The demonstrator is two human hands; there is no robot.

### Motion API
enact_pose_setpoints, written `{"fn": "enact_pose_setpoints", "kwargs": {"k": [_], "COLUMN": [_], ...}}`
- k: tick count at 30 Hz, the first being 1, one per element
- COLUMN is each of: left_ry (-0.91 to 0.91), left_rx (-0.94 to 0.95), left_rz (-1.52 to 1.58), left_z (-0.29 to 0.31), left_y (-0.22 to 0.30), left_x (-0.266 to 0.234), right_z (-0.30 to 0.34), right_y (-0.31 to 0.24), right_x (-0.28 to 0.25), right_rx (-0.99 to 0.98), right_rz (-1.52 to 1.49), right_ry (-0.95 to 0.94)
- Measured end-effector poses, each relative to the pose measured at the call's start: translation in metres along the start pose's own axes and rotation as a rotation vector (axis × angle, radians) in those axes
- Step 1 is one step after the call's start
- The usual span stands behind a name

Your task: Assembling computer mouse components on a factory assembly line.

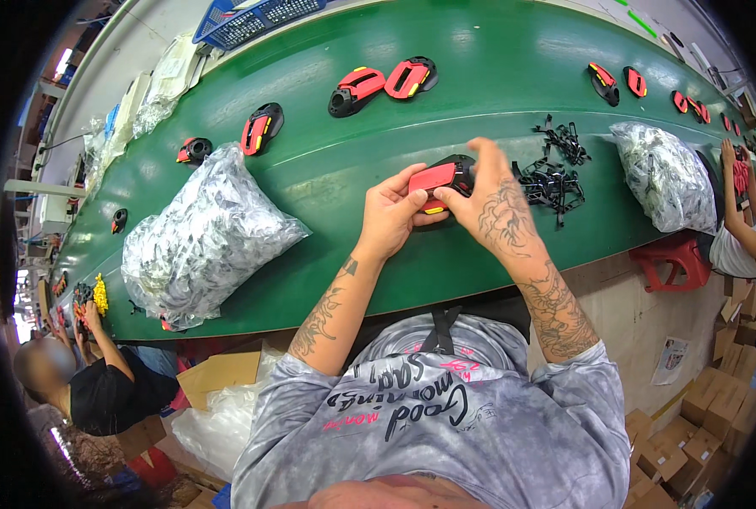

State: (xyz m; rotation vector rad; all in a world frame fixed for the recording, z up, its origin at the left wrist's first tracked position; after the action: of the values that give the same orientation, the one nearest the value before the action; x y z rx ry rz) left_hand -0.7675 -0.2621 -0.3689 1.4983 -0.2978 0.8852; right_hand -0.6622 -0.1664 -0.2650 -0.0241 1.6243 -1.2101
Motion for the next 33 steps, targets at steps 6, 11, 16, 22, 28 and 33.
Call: {"fn": "enact_pose_setpoints", "kwargs": {"k": [6, 11, 16, 22, 28, 33], "left_ry": [0.027, 0.064, 0.086, -0.057, -0.070, 0.084], "left_rx": [0.032, 0.051, -0.036, 0.113, 0.230, 0.558], "left_rz": [-0.033, -0.162, 0.117, -0.292, -0.509, -1.260], "left_z": [-0.001, -0.003, 0.004, 0.003, 0.004, 0.030], "left_y": [-0.001, 0.000, 0.000, -0.001, 0.008, 0.032], "left_x": [0.002, 0.000, -0.007, 0.008, 0.010, 0.059], "right_z": [-0.010, -0.003, -0.004, -0.001, 0.004, 0.000], "right_y": [0.036, 0.037, 0.068, 0.065, 0.066, 0.080], "right_x": [0.014, 0.021, 0.033, 0.031, 0.045, 0.033], "right_rx": [-0.097, -0.169, -0.084, -0.174, -0.171, -0.050], "right_rz": [-0.164, -0.083, -0.796, -0.785, -0.803, -0.926], "right_ry": [0.017, 0.214, -0.221, -0.104, 0.032, 0.042]}}
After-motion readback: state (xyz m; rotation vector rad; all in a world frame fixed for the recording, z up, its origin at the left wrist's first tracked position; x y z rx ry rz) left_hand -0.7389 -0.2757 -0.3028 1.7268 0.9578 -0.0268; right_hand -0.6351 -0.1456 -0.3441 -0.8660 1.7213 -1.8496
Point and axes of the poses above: each hand's wrist, its own z-axis away from the middle knuckle, its own x-axis out of the palm, y = z × x, the point moved 8 cm from there along -z, towards the middle knuckle, and after that the axes turned 2 degrees about -y, right-handed, at the moved point
